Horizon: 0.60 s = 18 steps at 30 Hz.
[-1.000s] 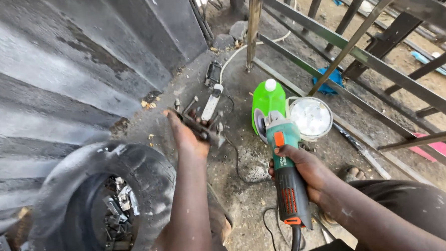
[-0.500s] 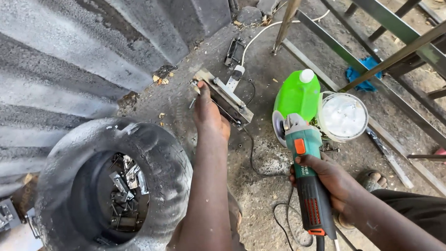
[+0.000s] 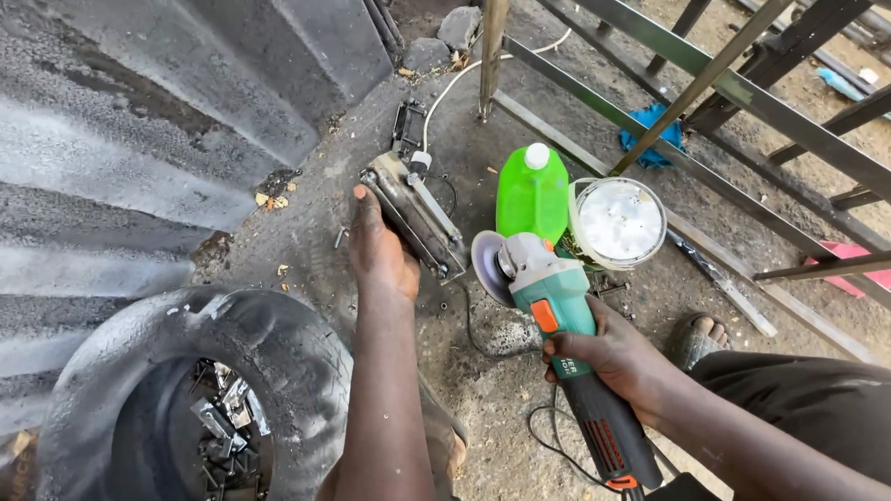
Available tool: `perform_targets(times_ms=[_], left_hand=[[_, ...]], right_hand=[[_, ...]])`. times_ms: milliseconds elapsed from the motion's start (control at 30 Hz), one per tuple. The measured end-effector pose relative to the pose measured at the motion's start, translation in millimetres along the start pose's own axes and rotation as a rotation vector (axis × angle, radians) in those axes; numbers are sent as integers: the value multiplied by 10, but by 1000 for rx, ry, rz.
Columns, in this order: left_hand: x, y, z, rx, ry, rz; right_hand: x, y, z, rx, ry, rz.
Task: The person is using a handheld angle grinder to smooth the edges of various small metal pieces.
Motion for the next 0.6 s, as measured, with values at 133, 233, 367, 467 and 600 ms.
perform_targets(times_ms=[133, 233, 367, 467, 600], left_hand=[[-86, -73, -1, -16, -8, -15], [-197, -47, -143, 67, -119, 19], [-254, -51, -279, 189, -86, 50], [-154, -261, -189, 110, -244, 22], [-56, -442, 46, -17, -332, 29]], right_hand=[[-33, -129, -81, -13, 73, -63], [-32, -166, -98, -5, 78, -73], [-80, -224, -101, 75, 49, -146], [-64, -233, -36, 179, 32, -197], [-195, -414, -157, 314, 10, -249]])
Point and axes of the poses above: each hand's wrist, its own z-axis towards the middle knuckle, its own x-axis out of the back of the hand, y = z × x, the point moved 3 cm from there along z, towards the middle knuckle, and after that the axes turned 4 degrees about -x, right-handed, at the moved point
